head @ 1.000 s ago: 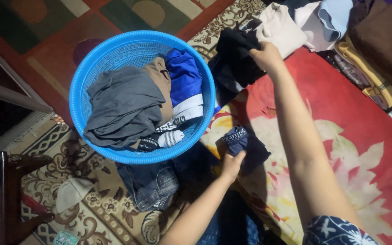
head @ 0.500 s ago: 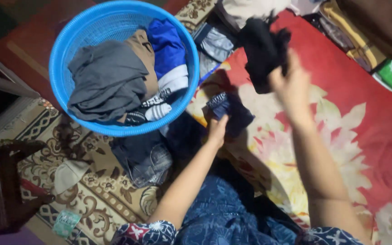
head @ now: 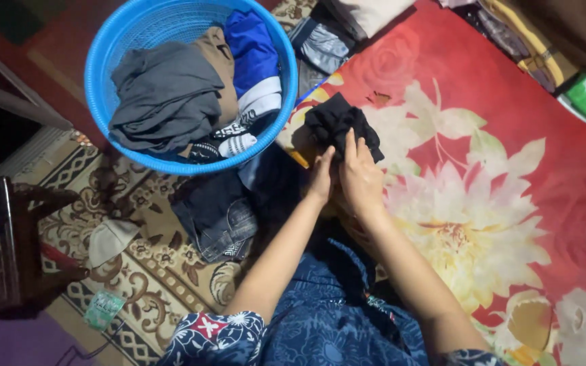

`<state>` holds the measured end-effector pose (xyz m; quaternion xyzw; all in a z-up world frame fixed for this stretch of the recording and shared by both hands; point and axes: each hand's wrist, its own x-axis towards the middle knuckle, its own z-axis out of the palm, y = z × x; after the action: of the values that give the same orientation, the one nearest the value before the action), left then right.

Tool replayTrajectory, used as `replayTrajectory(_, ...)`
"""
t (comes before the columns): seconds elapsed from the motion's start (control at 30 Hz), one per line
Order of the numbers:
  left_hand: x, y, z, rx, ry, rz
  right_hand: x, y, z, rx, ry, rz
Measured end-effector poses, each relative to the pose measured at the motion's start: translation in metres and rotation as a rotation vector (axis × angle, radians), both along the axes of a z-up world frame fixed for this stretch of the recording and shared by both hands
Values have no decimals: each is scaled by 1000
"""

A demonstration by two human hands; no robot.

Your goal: Ironing brown trousers and folding laundry from a basket.

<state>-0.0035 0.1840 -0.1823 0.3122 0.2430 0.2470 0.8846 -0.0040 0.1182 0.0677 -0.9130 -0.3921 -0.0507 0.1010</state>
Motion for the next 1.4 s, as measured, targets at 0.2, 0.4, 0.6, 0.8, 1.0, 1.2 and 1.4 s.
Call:
replayTrajectory(0.2, -17, 7, 115, 122, 303, 61, 1, -20, -8, 143, -113, 238)
replayTrajectory(0.4, 29, 76, 155, 191, 211, 234, 31, -86, -23, 481, 91, 208)
replayTrajectory(0.6, 141, 198, 142, 84, 108, 244, 35, -101, -54, 380, -7, -77)
replayTrajectory(0.8, 207, 249, 106, -252, -21, 133, 39, -101, -66, 386, -51, -85)
replayTrajectory(1.0, 221, 244, 60, -72, 181, 144, 44, -101, -69, 392, -47, -83)
replayTrajectory(1.2, 249, 228, 52, 160, 268, 240, 47, -100, -73, 395, -33, -74)
replayTrajectory(1.4, 222, 221, 95, 842, 1044, 101, 44, -101, -68, 415, -12, -76)
